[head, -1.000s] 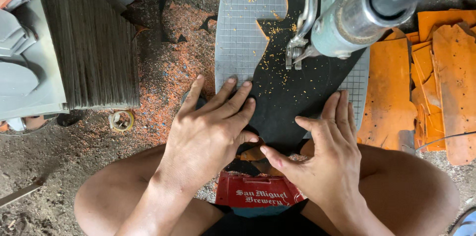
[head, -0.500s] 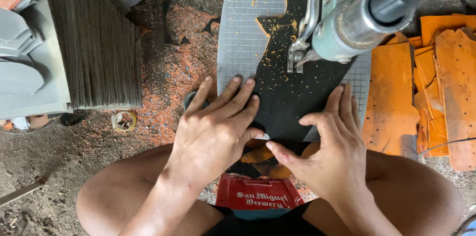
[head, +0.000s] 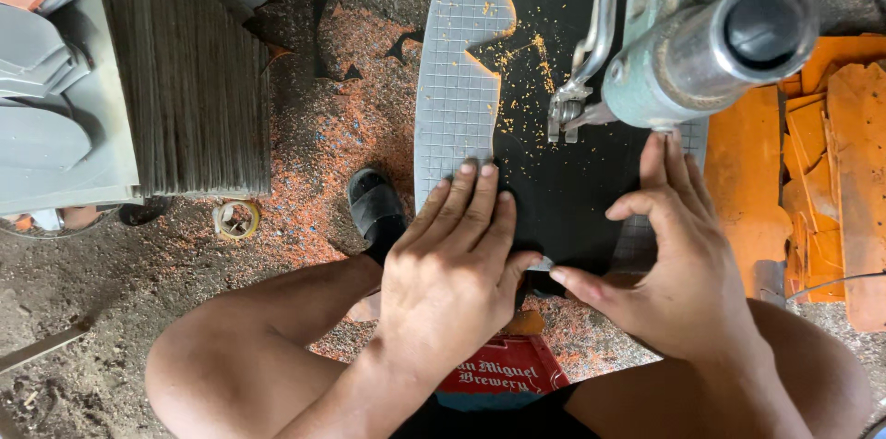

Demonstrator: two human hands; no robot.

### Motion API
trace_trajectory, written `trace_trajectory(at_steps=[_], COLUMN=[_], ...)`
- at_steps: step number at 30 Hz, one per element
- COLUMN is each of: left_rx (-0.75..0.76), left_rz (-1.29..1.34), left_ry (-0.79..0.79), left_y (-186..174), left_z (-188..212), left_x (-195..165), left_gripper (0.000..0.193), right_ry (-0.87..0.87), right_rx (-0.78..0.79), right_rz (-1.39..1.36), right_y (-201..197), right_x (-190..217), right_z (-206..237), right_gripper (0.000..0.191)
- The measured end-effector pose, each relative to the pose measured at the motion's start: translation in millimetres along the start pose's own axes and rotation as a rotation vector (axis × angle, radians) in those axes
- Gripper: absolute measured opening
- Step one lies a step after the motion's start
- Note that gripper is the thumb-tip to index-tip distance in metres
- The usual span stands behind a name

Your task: The person uses a vertical cutting machine to cut a black rubber sheet into a specific shape. They guide the material through the blade, periodically repositioning it to follow the desired outline.

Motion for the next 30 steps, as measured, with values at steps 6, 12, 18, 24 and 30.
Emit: trace_trajectory(at_steps=[6,12,18,24,30], left_rx=[-0.027,-0.015,-0.005,0.002,0.003], left_rz=[-0.006,0.0,-0.021,-0.024,-0.036], left_ry=[-0.027,-0.055,-0.057,-0.051,-0.039], left_y=[7,13,15,17,17], left_z=[2,0,-5,-9,-13], left_x=[-10,-15,-17,-14,-12], left_gripper=[0.052,0.052,0.052,0.052,0.054], right_ry=[0.005,-0.021,-0.079,-0.088,-0.079], right_rx=[0.042,0.058,0.054,0.043,0.041], right_rz=[-0.031,-0.086,-0.082,-0.108,-0.104], right_y=[-8,-13,-14,-14,-13], right_x=[-10,-8,-9,-13,-15], right_z=[-8,-17,-22,-23,-26], right_gripper=[0.069,0.069,0.066,0.065,0.067])
Point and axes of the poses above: each hand's wrist, its own z-axis away from the middle knuckle, its own y-axis out of the palm, x = y × z, the point moved 6 cm from there along -z, towards the middle knuckle, and after that the axes turned 12 degrees about -z, right-handed, at the moved point
